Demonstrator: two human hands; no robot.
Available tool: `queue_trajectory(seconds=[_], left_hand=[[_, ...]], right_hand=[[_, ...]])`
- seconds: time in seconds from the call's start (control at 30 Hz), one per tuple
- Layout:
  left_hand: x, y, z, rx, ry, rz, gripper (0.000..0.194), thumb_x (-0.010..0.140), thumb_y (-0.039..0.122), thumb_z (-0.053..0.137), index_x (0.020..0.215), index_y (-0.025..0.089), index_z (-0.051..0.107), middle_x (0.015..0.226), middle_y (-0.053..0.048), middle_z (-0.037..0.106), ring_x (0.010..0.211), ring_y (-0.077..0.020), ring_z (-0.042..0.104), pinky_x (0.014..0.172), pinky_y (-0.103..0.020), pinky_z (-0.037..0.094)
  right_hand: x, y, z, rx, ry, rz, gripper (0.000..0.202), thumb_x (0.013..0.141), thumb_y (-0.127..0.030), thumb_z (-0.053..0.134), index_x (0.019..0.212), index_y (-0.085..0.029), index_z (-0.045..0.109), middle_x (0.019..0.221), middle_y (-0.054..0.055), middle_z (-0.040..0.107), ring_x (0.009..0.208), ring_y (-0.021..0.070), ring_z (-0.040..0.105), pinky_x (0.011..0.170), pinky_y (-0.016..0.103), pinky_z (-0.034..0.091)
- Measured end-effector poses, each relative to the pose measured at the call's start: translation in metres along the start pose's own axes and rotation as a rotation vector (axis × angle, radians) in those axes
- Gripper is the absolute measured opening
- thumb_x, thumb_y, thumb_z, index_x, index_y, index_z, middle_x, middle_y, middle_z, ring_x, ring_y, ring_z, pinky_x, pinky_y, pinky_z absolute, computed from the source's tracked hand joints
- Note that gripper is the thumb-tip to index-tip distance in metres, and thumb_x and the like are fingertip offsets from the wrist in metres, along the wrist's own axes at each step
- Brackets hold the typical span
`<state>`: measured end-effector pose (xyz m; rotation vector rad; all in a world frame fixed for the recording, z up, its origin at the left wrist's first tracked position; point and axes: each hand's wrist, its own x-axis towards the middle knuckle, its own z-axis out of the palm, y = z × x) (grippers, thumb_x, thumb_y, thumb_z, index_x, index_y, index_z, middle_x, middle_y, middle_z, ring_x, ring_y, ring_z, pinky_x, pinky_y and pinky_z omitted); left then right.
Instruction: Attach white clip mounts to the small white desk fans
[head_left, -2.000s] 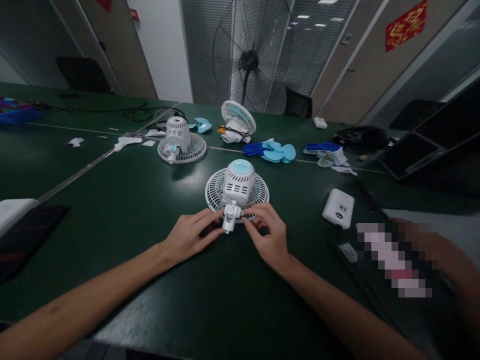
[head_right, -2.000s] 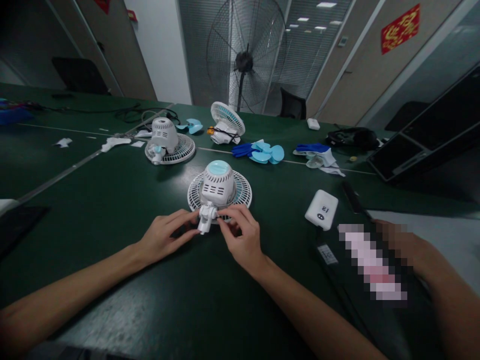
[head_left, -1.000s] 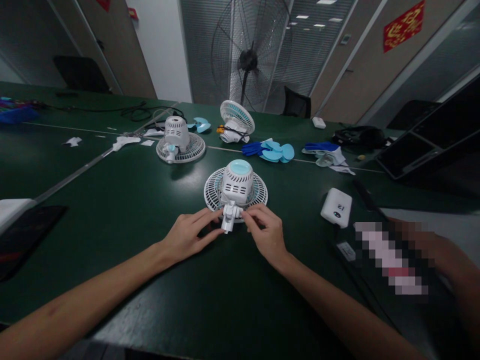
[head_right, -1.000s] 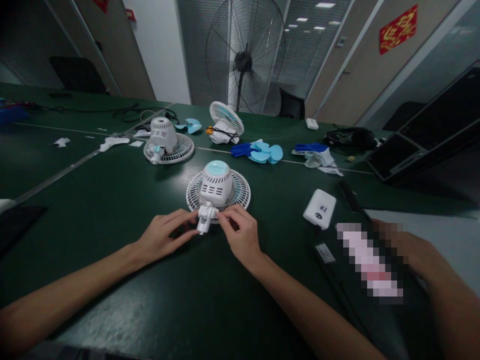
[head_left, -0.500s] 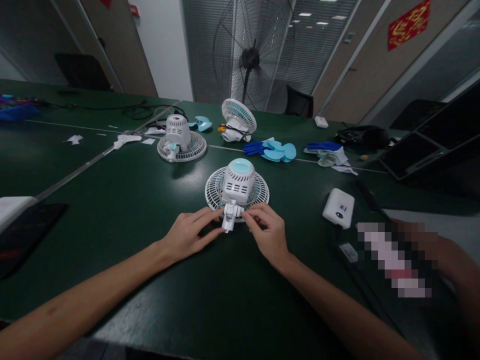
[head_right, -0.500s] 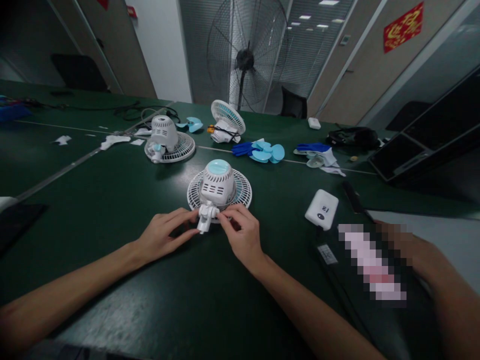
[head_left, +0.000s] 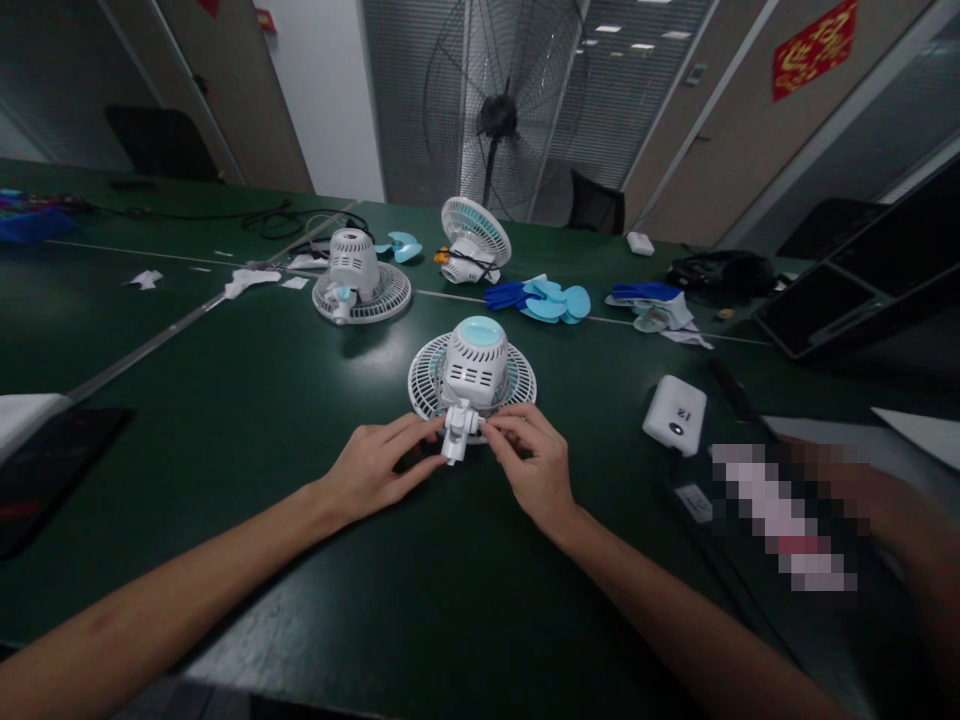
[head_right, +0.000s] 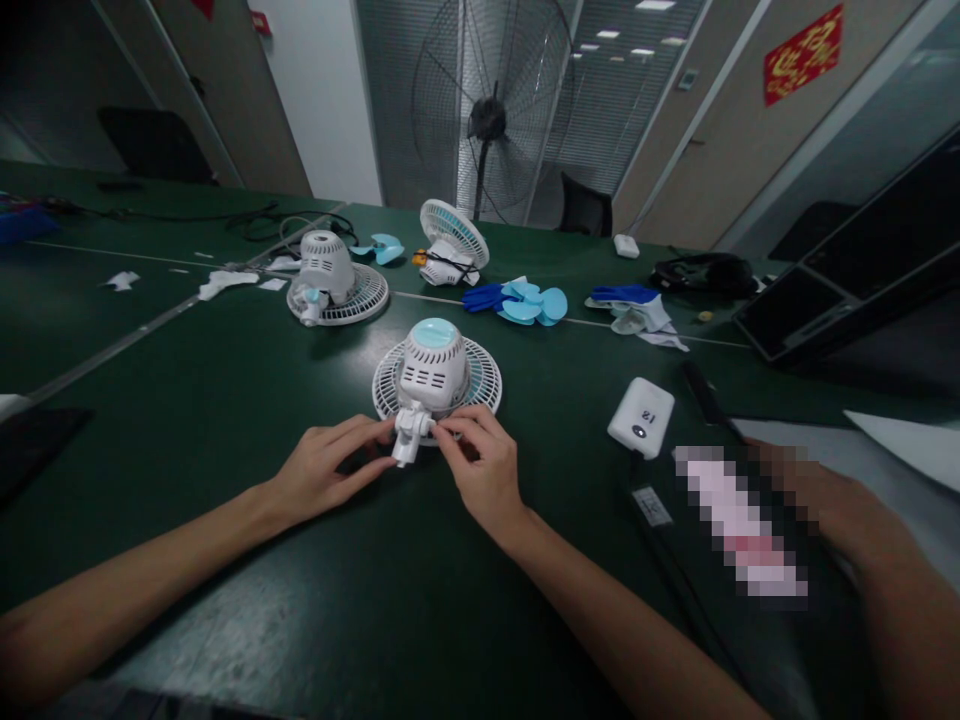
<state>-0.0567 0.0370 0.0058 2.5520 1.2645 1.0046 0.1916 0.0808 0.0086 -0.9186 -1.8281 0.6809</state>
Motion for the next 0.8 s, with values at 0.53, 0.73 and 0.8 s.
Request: queue_trajectory(seconds=[0.53,0.73,0.8], left_hand=[[-0.0017,0.0008,0.0013,-0.038,-0.003,-0.040,0.045,0.100,0.033,0.065,0.141,0.019,0.056,0.111,-0.008,0.071,0.085,-0.0153,0.070,0.068,-0.028,0.059],[-0.0018,-0.0008,0.0007,-0.073,0.005,-0.055,0.046,0.099,0.029,0.066,0.143,0.020,0.054,0.112,-0.008,0.070,0.085,-0.0157,0.068,0.070,-0.029,0.058],[-0.0020,-0.0021,0.0003,-0.085,-0.005,-0.058,0.046,0.099,0.028,0.066,0.143,0.021,0.054,0.111,-0.007,0.070,0.085,-0.0158,0.068,0.070,-0.029,0.057]], right_hand=[[-0.0050,0.0005,0.0009,-0.141,0.010,-0.163,0.027,0.102,-0.019,0.061,0.124,-0.029,0.074,0.108,0.006,0.071,0.093,0.0201,0.071,0.078,0.037,0.063],[-0.0091,0.0028,0.0005,-0.366,-0.091,-0.230,0.042,0.105,-0.020,0.056,0.146,-0.027,0.060,0.120,0.009,0.071,0.092,0.0202,0.072,0.074,0.035,0.062],[-0.0089,0.0038,-0.0010,-0.431,-0.109,-0.260,0.043,0.106,-0.021,0.055,0.148,-0.025,0.058,0.119,0.010,0.072,0.093,0.0215,0.072,0.075,0.036,0.062]])
